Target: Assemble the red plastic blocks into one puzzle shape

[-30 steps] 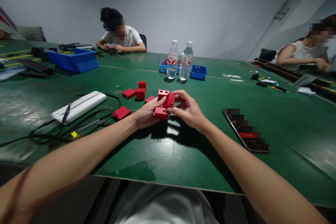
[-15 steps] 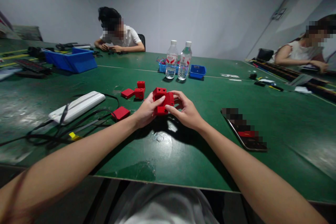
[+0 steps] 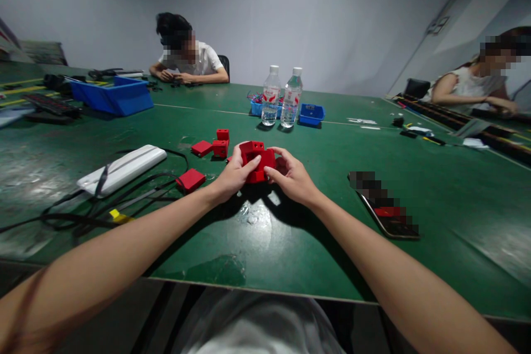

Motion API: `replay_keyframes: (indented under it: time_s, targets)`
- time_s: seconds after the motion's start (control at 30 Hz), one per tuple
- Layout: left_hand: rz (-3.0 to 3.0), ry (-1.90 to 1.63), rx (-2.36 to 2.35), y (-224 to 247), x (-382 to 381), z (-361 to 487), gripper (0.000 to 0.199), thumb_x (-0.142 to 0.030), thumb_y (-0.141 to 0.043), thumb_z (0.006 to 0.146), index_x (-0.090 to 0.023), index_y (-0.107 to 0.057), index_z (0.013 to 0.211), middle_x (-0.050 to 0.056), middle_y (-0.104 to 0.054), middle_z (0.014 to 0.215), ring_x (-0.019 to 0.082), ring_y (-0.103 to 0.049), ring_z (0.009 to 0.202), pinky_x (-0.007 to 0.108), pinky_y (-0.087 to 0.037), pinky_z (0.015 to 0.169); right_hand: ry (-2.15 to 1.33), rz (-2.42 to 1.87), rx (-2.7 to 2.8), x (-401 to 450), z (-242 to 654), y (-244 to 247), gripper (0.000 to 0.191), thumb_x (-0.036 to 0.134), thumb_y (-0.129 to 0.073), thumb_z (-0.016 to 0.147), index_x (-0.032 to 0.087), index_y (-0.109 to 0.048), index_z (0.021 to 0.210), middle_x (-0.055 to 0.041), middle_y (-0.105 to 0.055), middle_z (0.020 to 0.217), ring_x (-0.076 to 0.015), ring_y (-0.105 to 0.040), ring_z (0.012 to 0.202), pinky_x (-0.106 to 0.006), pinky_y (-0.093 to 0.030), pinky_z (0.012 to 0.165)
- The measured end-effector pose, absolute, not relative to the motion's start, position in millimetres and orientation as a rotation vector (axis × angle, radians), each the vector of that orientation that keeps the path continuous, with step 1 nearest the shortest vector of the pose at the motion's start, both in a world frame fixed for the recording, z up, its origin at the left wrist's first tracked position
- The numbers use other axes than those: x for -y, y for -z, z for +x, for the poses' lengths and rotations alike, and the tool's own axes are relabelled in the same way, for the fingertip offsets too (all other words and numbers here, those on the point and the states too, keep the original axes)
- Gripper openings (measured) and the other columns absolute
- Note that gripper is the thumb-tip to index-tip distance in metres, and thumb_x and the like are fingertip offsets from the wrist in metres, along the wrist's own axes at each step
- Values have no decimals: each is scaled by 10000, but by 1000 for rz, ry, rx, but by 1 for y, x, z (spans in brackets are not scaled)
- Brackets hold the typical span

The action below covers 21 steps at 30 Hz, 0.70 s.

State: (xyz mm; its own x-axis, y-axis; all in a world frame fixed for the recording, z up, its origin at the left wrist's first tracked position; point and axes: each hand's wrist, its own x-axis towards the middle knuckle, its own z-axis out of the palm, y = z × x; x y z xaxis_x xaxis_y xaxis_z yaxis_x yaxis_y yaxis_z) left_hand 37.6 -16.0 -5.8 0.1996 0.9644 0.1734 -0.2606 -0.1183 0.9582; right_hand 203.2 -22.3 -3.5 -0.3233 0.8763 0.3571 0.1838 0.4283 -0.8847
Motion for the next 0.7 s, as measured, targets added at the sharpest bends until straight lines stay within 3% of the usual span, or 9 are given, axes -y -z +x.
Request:
replay_keyframes:
  time_s: [0.4,0.7]
  targets:
    - [1512,-1274,-890,12,12,35,478,-351,-634,801,-184,-386,1174,68,-585,1077,171,-606,943,357,-498,883,-1057,-947,1684,19,202,6,277,335,-502,871,188,-513,1105,21,-588,732,-96,-531,536,-235,-450,517]
    - [1470,-1291,-875,8,16,36,558,-355,-689,743,-186,-391,1183,71,-630,1029,191,-654,876,361,-542,799,-1135,-936,1568,16,201,6,248,351,-498,867,197,-546,1055,36,-557,661,-96,-506,503,-232,-437,491]
